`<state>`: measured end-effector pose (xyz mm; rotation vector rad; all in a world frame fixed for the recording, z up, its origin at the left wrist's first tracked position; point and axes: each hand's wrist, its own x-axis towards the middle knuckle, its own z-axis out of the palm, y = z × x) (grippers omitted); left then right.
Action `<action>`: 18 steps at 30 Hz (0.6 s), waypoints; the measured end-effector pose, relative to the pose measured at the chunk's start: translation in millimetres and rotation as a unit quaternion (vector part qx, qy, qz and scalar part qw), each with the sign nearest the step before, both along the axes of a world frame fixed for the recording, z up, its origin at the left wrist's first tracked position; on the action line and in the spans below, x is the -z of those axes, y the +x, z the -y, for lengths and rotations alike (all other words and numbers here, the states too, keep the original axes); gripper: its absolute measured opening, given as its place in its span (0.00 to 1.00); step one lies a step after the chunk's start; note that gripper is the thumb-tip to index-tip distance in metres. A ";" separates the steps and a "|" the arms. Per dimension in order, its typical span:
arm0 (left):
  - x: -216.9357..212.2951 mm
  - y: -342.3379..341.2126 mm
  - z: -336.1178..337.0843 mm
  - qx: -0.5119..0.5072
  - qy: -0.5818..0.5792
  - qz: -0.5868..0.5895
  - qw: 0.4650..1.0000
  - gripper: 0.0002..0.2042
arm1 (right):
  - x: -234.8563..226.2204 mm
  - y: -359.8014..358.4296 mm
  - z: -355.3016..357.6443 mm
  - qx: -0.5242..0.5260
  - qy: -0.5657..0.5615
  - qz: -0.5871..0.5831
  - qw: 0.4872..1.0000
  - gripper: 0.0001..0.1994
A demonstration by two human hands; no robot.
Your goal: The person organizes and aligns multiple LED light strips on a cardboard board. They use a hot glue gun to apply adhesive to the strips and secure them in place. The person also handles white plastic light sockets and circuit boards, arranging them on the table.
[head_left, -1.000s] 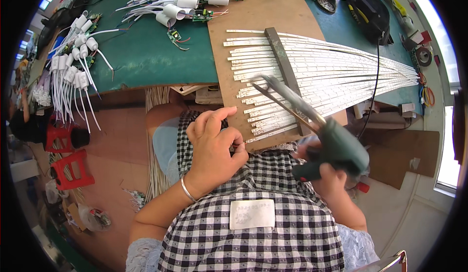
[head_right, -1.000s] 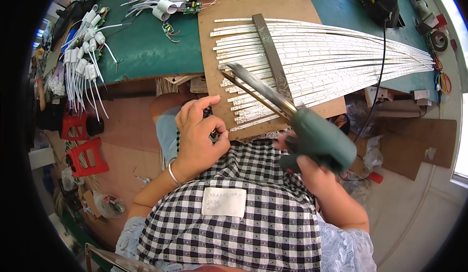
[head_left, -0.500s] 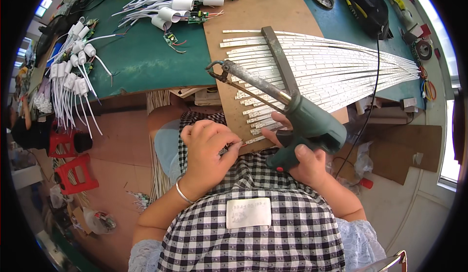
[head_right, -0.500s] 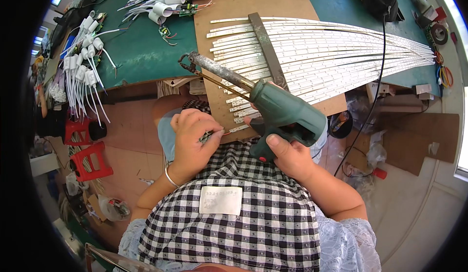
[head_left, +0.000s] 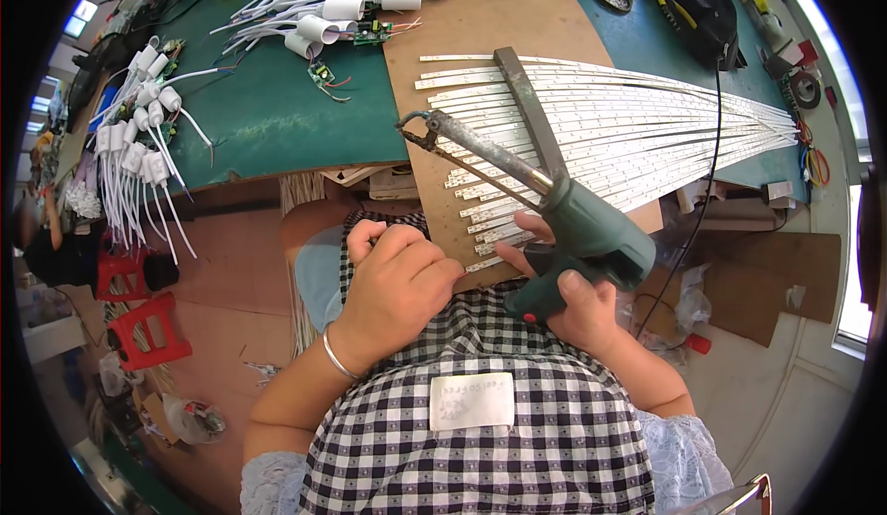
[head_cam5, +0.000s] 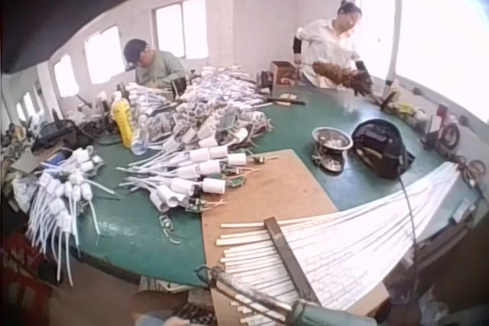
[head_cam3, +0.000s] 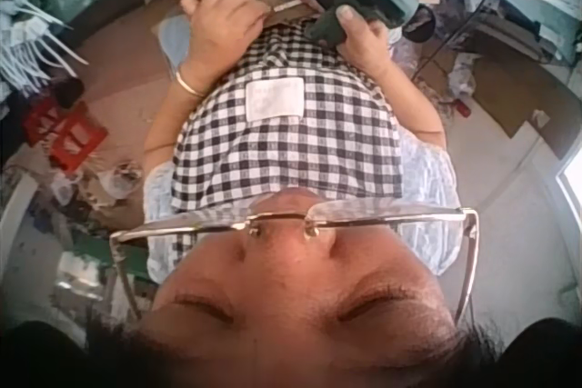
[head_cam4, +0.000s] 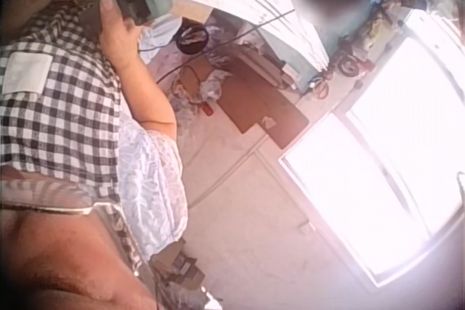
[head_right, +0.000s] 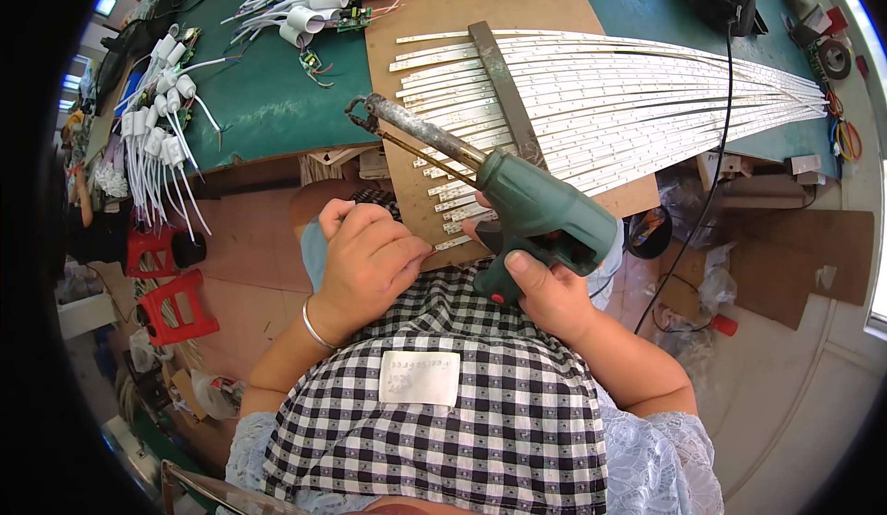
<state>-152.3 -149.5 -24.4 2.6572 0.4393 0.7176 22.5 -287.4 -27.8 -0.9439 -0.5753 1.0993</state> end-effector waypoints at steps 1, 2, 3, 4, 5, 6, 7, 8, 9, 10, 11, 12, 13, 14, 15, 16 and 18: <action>-0.4 -0.1 -0.4 0.001 0.008 -0.002 1.000 0.10 | -0.2 -0.1 0.1 0.001 0.001 -0.001 1.000 0.36; -0.5 -0.4 -0.9 0.003 0.016 -0.004 1.000 0.09 | -1.0 -0.5 -0.1 0.002 -0.001 -0.003 1.000 0.36; -0.2 -0.7 -1.5 0.005 0.024 -0.006 1.000 0.09 | -2.2 -1.4 -0.4 0.004 -0.002 -0.004 1.000 0.36; 0.2 -0.8 -2.1 0.006 0.022 -0.005 1.000 0.09 | -2.7 -2.0 -0.6 0.006 -0.004 -0.006 1.000 0.36; 0.7 -0.8 -2.8 0.008 0.020 -0.004 1.000 0.09 | -2.4 -1.8 -0.1 0.003 -0.006 -0.008 1.000 0.36; 0.8 -0.7 -3.2 0.010 0.018 -0.003 1.000 0.09 | -1.5 -0.9 0.6 -0.001 -0.007 -0.010 1.000 0.36; 0.5 -0.7 -3.4 0.011 0.024 -0.007 1.000 0.09 | -0.7 -0.5 1.1 -0.004 -0.009 -0.012 1.000 0.36; 0.2 -0.7 -3.5 0.012 0.030 -0.010 0.999 0.09 | 0.0 -1.2 1.0 0.002 -0.007 -0.011 1.000 0.36; 0.1 -0.5 -3.1 0.011 0.036 -0.012 0.999 0.10 | 0.3 -1.7 0.7 0.007 -0.005 -0.009 1.000 0.36; 0.0 -0.3 -2.7 0.013 0.037 -0.013 0.999 0.10 | 0.3 -1.9 0.7 0.012 -0.003 -0.006 1.000 0.36; -0.1 0.0 -2.2 0.014 0.039 -0.014 0.999 0.10 | -0.5 0.5 5.9 0.000 -0.029 -0.012 0.999 0.36; -0.1 -1.0 -2.0 0.013 0.038 -0.014 0.999 0.10 | -2.8 5.5 16.3 -0.015 -0.058 -0.017 0.998 0.36; 0.1 -1.4 -1.6 0.014 0.037 -0.013 0.999 0.10 | -3.7 11.4 28.2 -0.029 -0.086 -0.022 0.996 0.36; 0.0 -1.5 -1.8 0.015 0.036 -0.012 0.999 0.10 | -3.4 17.0 39.6 -0.034 -0.080 0.003 0.996 0.34; 0.4 -1.4 -1.8 0.017 0.034 -0.010 0.999 0.10 | -3.2 23.4 52.1 -0.038 -0.074 0.029 0.996 0.33; 1.1 -1.5 -1.3 0.018 0.032 -0.008 0.999 0.10 | -7.0 31.1 61.9 -0.048 -0.105 0.078 0.990 0.30; 2.6 -0.4 -1.1 0.026 0.029 -0.003 0.999 0.10 | -10.1 41.1 82.8 -0.059 -0.148 0.190 0.969 0.27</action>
